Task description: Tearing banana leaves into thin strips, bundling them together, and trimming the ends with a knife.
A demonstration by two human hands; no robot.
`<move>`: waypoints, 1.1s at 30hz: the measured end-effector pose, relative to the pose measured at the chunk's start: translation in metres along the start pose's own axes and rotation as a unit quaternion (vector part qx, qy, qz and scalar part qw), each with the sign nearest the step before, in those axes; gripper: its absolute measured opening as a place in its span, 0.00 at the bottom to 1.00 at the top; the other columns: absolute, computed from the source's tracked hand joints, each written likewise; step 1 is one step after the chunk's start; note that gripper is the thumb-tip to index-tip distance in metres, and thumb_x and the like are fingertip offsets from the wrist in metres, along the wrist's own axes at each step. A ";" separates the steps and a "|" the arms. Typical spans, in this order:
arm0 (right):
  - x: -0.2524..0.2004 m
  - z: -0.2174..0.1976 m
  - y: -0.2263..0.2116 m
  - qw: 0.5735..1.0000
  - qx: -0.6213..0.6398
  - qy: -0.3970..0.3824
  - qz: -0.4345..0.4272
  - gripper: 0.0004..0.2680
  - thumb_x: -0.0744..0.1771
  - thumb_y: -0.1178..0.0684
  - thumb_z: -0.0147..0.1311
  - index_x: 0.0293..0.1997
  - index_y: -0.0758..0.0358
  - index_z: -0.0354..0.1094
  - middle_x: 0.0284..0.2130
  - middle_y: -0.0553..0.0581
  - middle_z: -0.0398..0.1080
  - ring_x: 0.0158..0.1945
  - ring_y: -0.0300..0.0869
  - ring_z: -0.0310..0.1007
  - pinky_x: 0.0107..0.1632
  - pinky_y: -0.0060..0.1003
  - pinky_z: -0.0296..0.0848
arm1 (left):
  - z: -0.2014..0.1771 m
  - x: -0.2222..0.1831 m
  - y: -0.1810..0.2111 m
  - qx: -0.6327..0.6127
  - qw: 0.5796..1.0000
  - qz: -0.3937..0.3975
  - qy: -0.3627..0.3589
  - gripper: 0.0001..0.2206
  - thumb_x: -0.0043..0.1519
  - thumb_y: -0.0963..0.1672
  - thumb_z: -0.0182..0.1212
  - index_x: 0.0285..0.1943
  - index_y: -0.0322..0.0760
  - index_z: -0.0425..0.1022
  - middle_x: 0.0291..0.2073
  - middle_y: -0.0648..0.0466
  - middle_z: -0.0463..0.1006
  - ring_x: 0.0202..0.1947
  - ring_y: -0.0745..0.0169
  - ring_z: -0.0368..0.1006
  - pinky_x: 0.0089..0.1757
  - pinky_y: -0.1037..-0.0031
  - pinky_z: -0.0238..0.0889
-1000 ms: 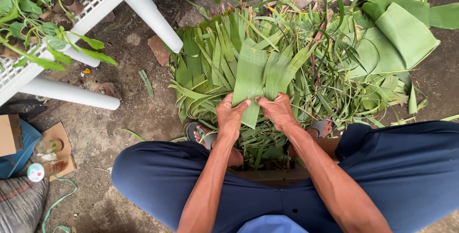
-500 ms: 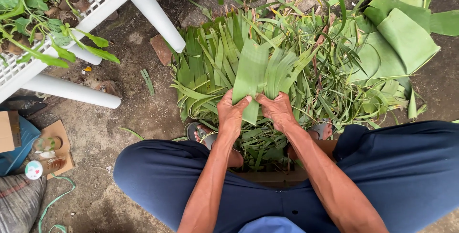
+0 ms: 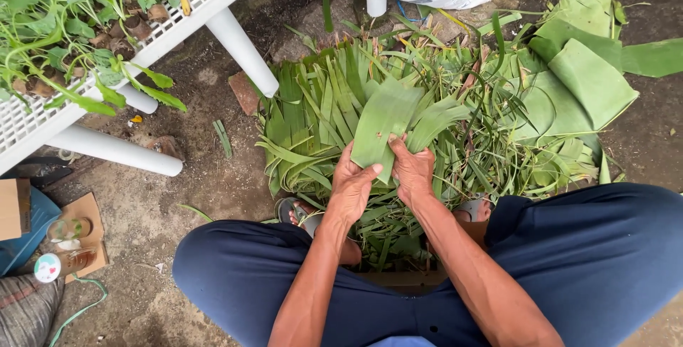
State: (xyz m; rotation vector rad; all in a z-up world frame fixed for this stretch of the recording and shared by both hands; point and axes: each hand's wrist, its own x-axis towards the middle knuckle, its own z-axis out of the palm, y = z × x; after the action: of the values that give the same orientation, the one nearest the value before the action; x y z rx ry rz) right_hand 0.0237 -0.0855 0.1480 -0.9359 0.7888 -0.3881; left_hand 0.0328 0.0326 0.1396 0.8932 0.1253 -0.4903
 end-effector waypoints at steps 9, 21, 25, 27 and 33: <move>0.018 -0.013 0.035 0.999 -0.027 -0.028 0.009 0.07 0.62 0.63 0.66 0.39 0.63 0.73 0.19 0.49 0.67 0.10 0.28 0.56 0.14 0.24 0.59 | -0.015 0.012 -0.017 0.045 0.992 0.061 0.096 0.26 0.55 0.32 0.67 0.64 0.34 0.72 0.51 0.43 0.81 0.50 0.54 0.78 0.52 0.64 0.73; 0.091 -0.065 -0.104 0.984 0.129 0.124 -0.021 0.12 0.66 0.55 0.69 0.46 0.54 0.66 0.22 0.40 0.66 0.14 0.27 0.54 0.19 0.24 0.58 | -0.020 0.007 0.000 0.007 0.993 0.058 0.102 0.24 0.53 0.32 0.68 0.60 0.33 0.75 0.49 0.41 0.82 0.49 0.50 0.79 0.52 0.63 0.74; 0.053 -0.052 -0.113 0.991 -0.022 0.117 0.055 0.06 0.68 0.50 0.58 0.48 0.52 0.70 0.22 0.37 0.61 0.16 0.25 0.53 0.20 0.23 0.58 | -0.019 0.011 0.004 -0.036 0.990 0.053 0.128 0.22 0.57 0.33 0.66 0.62 0.34 0.74 0.52 0.39 0.81 0.51 0.48 0.78 0.55 0.60 0.70; 0.025 -0.037 -0.097 0.967 -0.232 -0.004 0.104 0.10 0.71 0.43 0.49 0.48 0.55 0.71 0.29 0.50 0.61 0.23 0.33 0.53 0.33 0.31 0.64 | -0.014 0.016 0.002 -0.027 0.987 0.068 0.141 0.22 0.57 0.33 0.66 0.62 0.35 0.74 0.53 0.42 0.81 0.52 0.51 0.78 0.56 0.63 0.70; 0.039 -0.039 0.003 0.953 -0.070 -0.187 0.230 0.17 0.63 0.40 0.71 0.35 0.67 0.72 0.16 0.47 0.68 0.10 0.26 0.53 0.15 0.21 0.58 | -0.006 0.017 -0.005 -0.013 0.992 0.050 0.119 0.20 0.58 0.34 0.66 0.60 0.33 0.74 0.52 0.38 0.80 0.50 0.51 0.79 0.55 0.64 0.70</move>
State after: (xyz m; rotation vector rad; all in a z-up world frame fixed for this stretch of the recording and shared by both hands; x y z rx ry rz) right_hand 0.0203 -0.1300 0.1154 -0.8892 0.6615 0.2512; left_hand 0.0460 0.0286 0.1267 0.9267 0.3033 -0.2875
